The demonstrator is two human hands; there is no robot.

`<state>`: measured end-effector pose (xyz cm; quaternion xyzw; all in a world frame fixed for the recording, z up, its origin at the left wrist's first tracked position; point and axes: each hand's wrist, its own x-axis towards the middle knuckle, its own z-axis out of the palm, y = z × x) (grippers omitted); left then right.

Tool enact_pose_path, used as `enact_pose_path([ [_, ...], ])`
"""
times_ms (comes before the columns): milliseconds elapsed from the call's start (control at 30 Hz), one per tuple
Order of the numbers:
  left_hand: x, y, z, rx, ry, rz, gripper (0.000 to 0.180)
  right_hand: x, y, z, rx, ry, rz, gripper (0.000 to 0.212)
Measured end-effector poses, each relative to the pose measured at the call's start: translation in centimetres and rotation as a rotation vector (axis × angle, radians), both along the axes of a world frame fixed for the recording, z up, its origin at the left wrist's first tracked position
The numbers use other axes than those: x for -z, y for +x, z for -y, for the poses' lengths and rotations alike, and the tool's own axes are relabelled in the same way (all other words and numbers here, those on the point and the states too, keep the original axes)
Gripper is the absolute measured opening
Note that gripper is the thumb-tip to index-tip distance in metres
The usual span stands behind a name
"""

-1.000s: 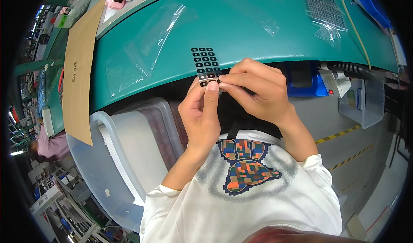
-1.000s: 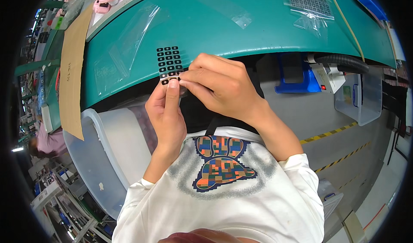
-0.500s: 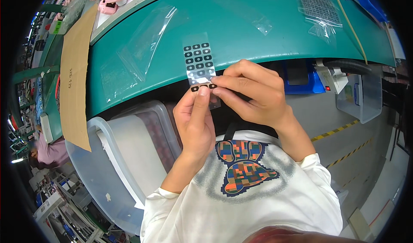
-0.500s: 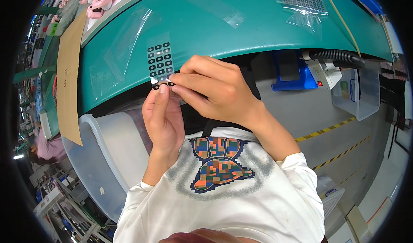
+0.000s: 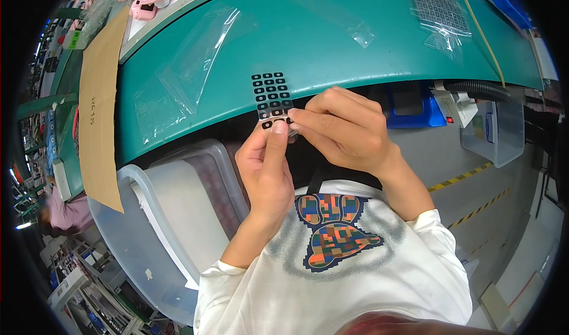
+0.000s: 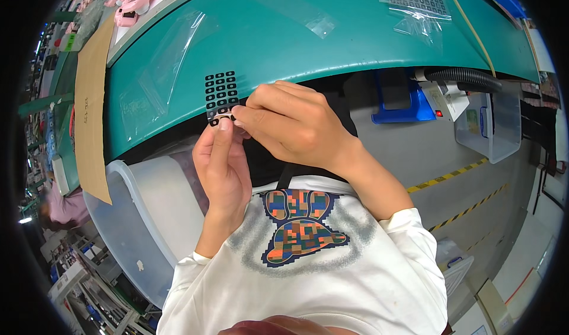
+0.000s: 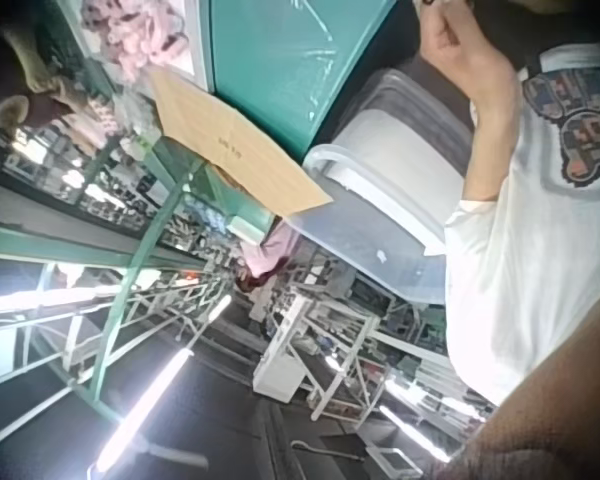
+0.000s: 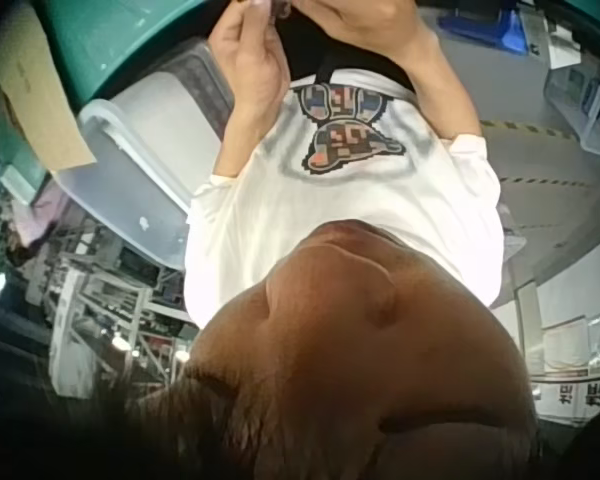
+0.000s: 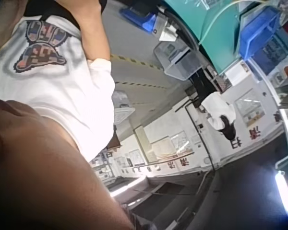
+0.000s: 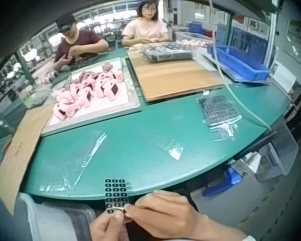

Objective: Assembling small toy cameras by placing internal components and snapping the plastic housing together.

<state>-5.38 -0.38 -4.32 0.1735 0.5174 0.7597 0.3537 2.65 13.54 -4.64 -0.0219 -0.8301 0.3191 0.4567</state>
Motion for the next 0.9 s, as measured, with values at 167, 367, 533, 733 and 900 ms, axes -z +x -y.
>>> enact_pose_path([
  [167, -0.4, 0.0, -0.4, -0.033, -0.077, 0.003, 0.020, -0.5, 0.0, -0.1, 0.004, -0.006, 0.074, 0.021],
  [367, -1.9, -3.4, -2.4, 0.023, -0.300, -0.508, 0.019, -1.4, 1.2, -1.1, 0.042, -0.235, 0.088, 0.024],
  [533, -2.4, -7.6, -6.2, -0.080, -0.596, -1.042, 0.029, -0.9, 1.0, -1.5, 0.063, -0.332, 0.006, 0.019],
  [733, -0.4, -8.9, -4.8, -0.461, -0.768, -1.553, 0.037, -0.5, 2.4, -1.6, 0.172, -0.348, 0.112, 0.017],
  [900, -6.3, -8.1, 7.7, -0.344, -0.369, -1.323, 0.018, 0.9, 1.8, -1.9, 0.027, -0.323, 0.087, 0.016],
])
